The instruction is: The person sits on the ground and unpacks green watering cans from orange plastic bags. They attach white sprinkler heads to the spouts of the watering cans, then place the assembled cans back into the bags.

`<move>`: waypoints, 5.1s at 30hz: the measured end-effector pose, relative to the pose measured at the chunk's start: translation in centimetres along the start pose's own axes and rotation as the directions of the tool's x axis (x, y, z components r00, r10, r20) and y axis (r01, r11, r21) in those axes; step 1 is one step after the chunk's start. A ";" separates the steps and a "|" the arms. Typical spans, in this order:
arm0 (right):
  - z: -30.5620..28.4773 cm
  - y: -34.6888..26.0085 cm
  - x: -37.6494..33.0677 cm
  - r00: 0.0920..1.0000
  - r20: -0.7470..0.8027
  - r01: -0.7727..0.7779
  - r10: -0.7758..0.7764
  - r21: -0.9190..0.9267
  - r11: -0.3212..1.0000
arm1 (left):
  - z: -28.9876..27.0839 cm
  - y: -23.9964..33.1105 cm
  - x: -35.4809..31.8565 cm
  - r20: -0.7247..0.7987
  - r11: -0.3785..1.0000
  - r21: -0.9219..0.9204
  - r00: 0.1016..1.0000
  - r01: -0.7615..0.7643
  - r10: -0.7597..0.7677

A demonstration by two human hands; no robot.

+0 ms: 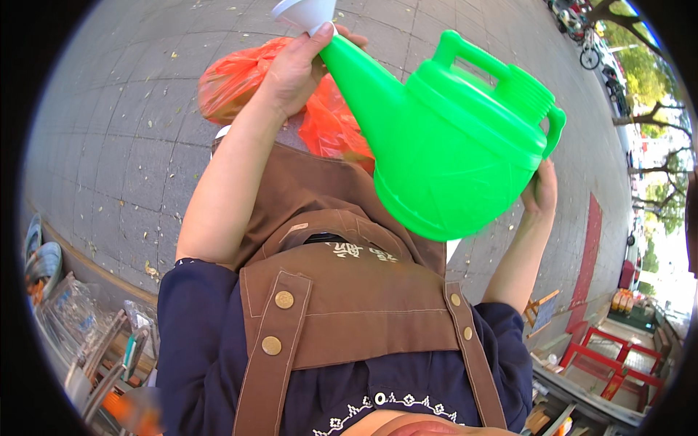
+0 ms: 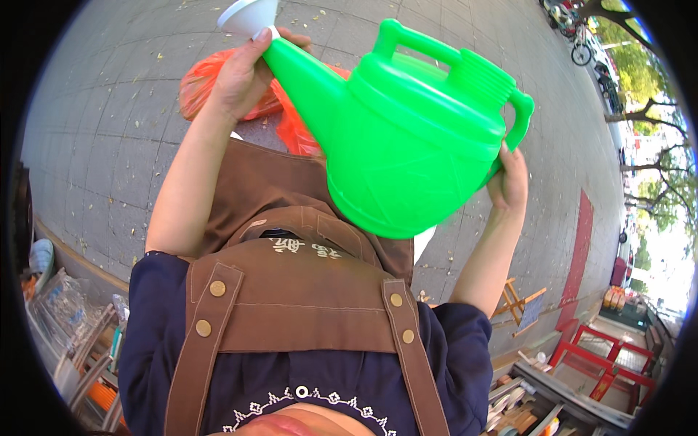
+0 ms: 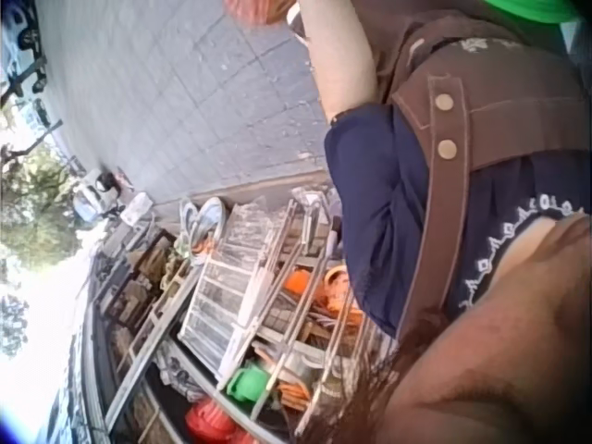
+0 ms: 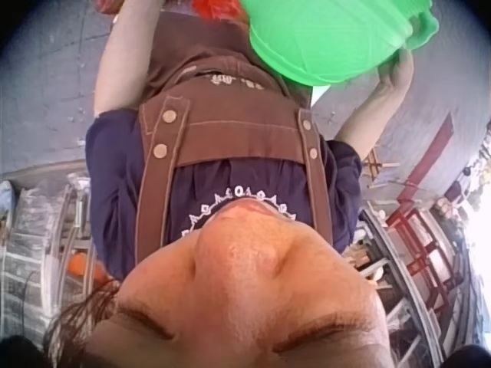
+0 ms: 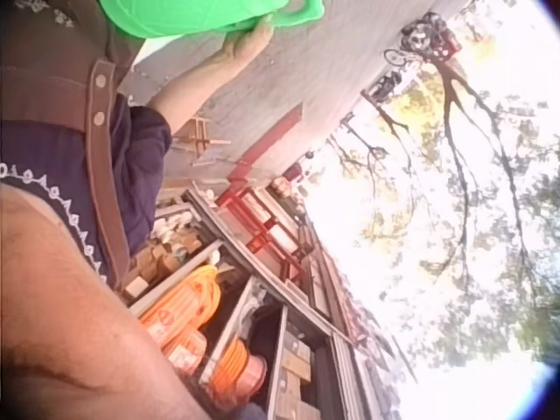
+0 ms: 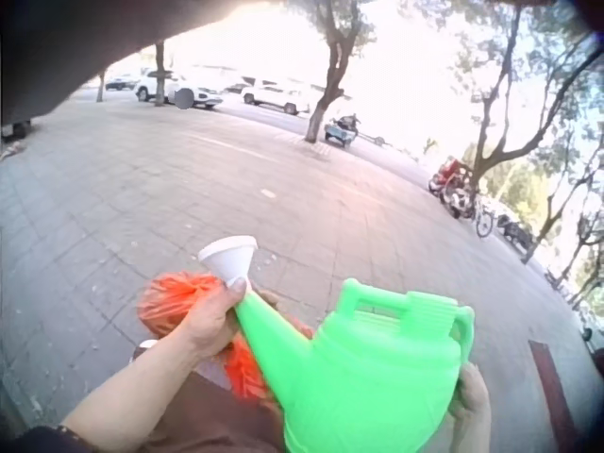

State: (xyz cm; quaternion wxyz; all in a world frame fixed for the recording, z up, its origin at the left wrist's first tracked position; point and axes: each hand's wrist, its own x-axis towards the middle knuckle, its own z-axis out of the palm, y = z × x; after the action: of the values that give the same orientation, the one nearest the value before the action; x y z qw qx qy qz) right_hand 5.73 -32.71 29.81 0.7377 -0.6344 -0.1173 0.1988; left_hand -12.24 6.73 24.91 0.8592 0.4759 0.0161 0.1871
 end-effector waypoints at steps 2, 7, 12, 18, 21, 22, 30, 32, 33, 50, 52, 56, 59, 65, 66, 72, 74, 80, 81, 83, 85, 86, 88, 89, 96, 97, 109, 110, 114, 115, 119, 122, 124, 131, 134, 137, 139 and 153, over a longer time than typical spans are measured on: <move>-1.9 -1.5 1.1 0.992 0.004 0.126 -0.126 -0.007 0.992 | 0.6 -0.2 0.1 -0.051 0.995 0.085 0.998 0.050 -0.045; -4.4 -5.5 0.5 0.913 -0.151 0.366 -0.380 -0.114 0.924 | -1.7 -2.7 0.7 -0.203 0.962 0.160 0.961 0.220 -0.187; -10.6 0.5 4.6 0.925 -0.200 0.239 -0.323 -0.354 0.904 | -4.6 -7.4 -0.7 -0.280 0.908 0.217 0.914 0.358 -0.293; -22.6 18.0 3.1 0.705 -0.668 0.061 -0.240 -0.280 0.958 | -2.5 -10.9 -1.2 -0.280 0.799 0.299 0.848 0.522 -0.450; -25.4 24.8 -1.2 0.639 -0.758 -0.008 -0.127 -0.172 0.985 | -2.9 -13.1 -1.8 -0.287 0.713 0.354 0.796 0.605 -0.533; -25.9 26.5 -2.4 0.627 -0.773 -0.028 -0.096 -0.145 0.989 | -2.8 -13.9 -2.2 -0.304 0.698 0.341 0.777 0.629 -0.551; -26.8 37.2 -7.8 0.556 -0.826 -0.256 0.088 -0.070 0.964 | -0.8 -19.2 -1.2 -0.292 0.553 0.395 0.671 0.734 -0.682; -26.6 38.6 -9.1 0.520 -0.834 -0.383 0.186 -0.033 0.923 | 0.5 -20.2 -0.3 -0.259 0.545 0.412 0.667 0.730 -0.698; -26.5 39.3 -9.8 0.529 -0.819 -0.430 0.221 -0.034 0.902 | 1.0 -20.6 0.1 -0.249 0.543 0.419 0.667 0.728 -0.702; -25.2 35.8 -11.9 0.266 -0.355 -0.957 0.896 -0.210 0.201 | -2.7 -22.7 2.8 -0.284 0.552 0.497 0.726 0.670 -0.626; -24.1 32.2 -9.9 0.363 -0.290 -0.913 0.885 -0.298 0.277 | -4.7 -23.6 3.9 -0.311 0.543 0.586 0.786 0.601 -0.534; -22.8 25.6 -2.8 0.706 -0.333 -0.692 0.625 -0.513 0.508 | -8.9 -27.7 5.6 -0.257 0.377 0.853 0.919 0.362 -0.300; -17.4 18.0 4.5 0.928 -0.365 -0.308 0.072 -0.645 0.700 | -7.3 -30.9 4.5 -0.108 0.124 0.971 0.839 0.204 -0.534; -1.7 10.1 9.9 0.992 0.052 0.128 -0.118 -0.302 0.945 | 0.5 -29.7 6.7 0.104 0.461 0.730 0.585 0.504 -0.804; -0.7 11.1 9.9 0.987 0.133 0.136 -0.093 -0.371 0.919 | 0.8 -29.5 7.9 0.003 0.504 0.643 0.656 0.576 -0.755; 0.5 14.5 11.5 0.907 0.420 0.254 -0.024 -0.501 0.828 | -16.0 -34.9 12.1 -0.276 0.034 0.954 0.912 0.299 -0.303; 0.0 14.9 12.1 0.916 0.400 0.237 -0.030 -0.481 0.844 | -17.8 -38.3 10.6 -0.263 -0.107 0.964 0.809 0.244 -0.525; -1.7 15.1 12.5 0.924 0.380 0.156 0.039 -0.469 0.869 | -12.1 -43.2 8.0 -0.258 -0.349 0.937 0.617 -0.030 -0.744; -2.0 14.9 12.7 0.921 0.384 0.138 0.061 -0.469 0.873 | -10.9 -43.3 8.0 -0.264 -0.376 0.925 0.614 -0.059 -0.744; -2.2 14.7 12.9 0.918 0.389 0.117 0.075 -0.447 0.887 | -9.1 -43.8 7.5 -0.280 -0.409 0.908 0.590 -0.094 -0.757; -2.3 14.6 13.1 0.915 0.393 0.093 0.093 -0.429 0.899 | -9.4 -44.7 7.1 -0.288 -0.398 0.913 0.560 -0.083 -0.777; -2.4 14.5 13.1 0.909 0.401 0.079 0.112 -0.431 0.899 | -9.6 -45.0 6.8 -0.296 -0.399 0.914 0.546 -0.078 -0.784; -2.7 14.7 13.2 0.910 0.403 0.096 0.097 -0.433 0.896 | -10.0 -45.6 6.3 -0.302 -0.386 0.920 0.520 -0.060 -0.799; -2.9 14.8 13.2 0.911 0.403 0.104 0.090 -0.434 0.895 | -10.2 -45.9 6.0 -0.309 -0.388 0.920 0.510 -0.052 -0.802; -2.8 15.3 13.1 0.913 0.391 0.096 0.115 -0.479 0.872 | -10.7 -48.5 5.0 -0.315 -0.354 0.935 0.488 0.012 -0.814; -2.7 15.3 13.2 0.909 0.398 0.099 0.123 -0.494 0.864 | -10.5 -48.8 5.0 -0.310 -0.346 0.938 0.500 0.022 -0.808; -1.6 15.2 13.9 0.867 0.432 0.042 0.249 -0.561 0.826 | -9.8 -50.1 3.5 -0.026 -0.089 0.996 0.876 -0.019 -0.481; -1.4 15.3 13.9 0.869 0.430 0.045 0.244 -0.559 0.828 | -10.0 -49.9 3.9 0.015 -0.039 0.999 0.881 -0.038 -0.473; -1.1 15.8 13.9 0.874 0.436 0.072 0.217 -0.555 0.828 | -5.1 -47.2 6.8 0.100 0.150 0.988 0.887 -0.035 -0.452; -1.1 15.8 13.9 0.873 0.432 0.061 0.224 -0.555 0.830 | -5.0 -47.8 7.0 0.083 0.149 0.989 0.872 -0.012 -0.482; -1.2 15.8 14.1 0.886 0.409 0.049 0.219 -0.551 0.833 | -5.9 -49.8 8.1 0.020 0.136 0.988 0.802 0.076 -0.597; -1.4 15.6 14.5 0.887 0.394 -0.006 0.239 -0.508 0.861 | -6.7 -50.8 8.5 -0.027 0.122 0.981 0.730 0.150 -0.683; -1.4 15.4 14.9 0.883 0.391 -0.037 0.261 -0.495 0.868 | -7.7 -51.0 8.7 -0.064 0.100 0.974 0.671 0.203 -0.739; -1.4 15.1 15.3 0.898 0.351 -0.053 0.264 -0.509 0.859 | -8.2 -52.6 9.0 -0.109 0.087 0.935 0.515 0.343 -0.850; -1.4 15.4 15.1 0.902 0.338 -0.060 0.267 -0.515 0.855 | -7.7 -53.3 8.9 -0.120 0.096 0.907 0.468 0.411 -0.875; -1.5 15.8 15.2 0.904 0.324 -0.086 0.278 -0.501 0.861 | -7.5 -53.7 8.9 -0.120 0.098 0.856 0.381 0.507 -0.917; -1.5 15.5 15.4 0.901 0.327 -0.088 0.285 -0.505 0.859 | -7.5 -53.6 9.0 -0.101 0.107 0.789 0.299 0.605 -0.949; -1.2 16.3 14.7 0.891 0.336 0.010 0.304 -0.685 0.728 | 2.0 -40.4 13.2 0.317 0.114 -0.456 0.281 0.883 -0.906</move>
State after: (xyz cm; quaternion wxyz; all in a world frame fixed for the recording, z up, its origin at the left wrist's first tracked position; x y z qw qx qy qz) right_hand 17.04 -25.43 12.39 0.3968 -0.8045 -0.2869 0.3362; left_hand 12.78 -9.70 -5.33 0.8907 0.0929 0.2600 -0.3611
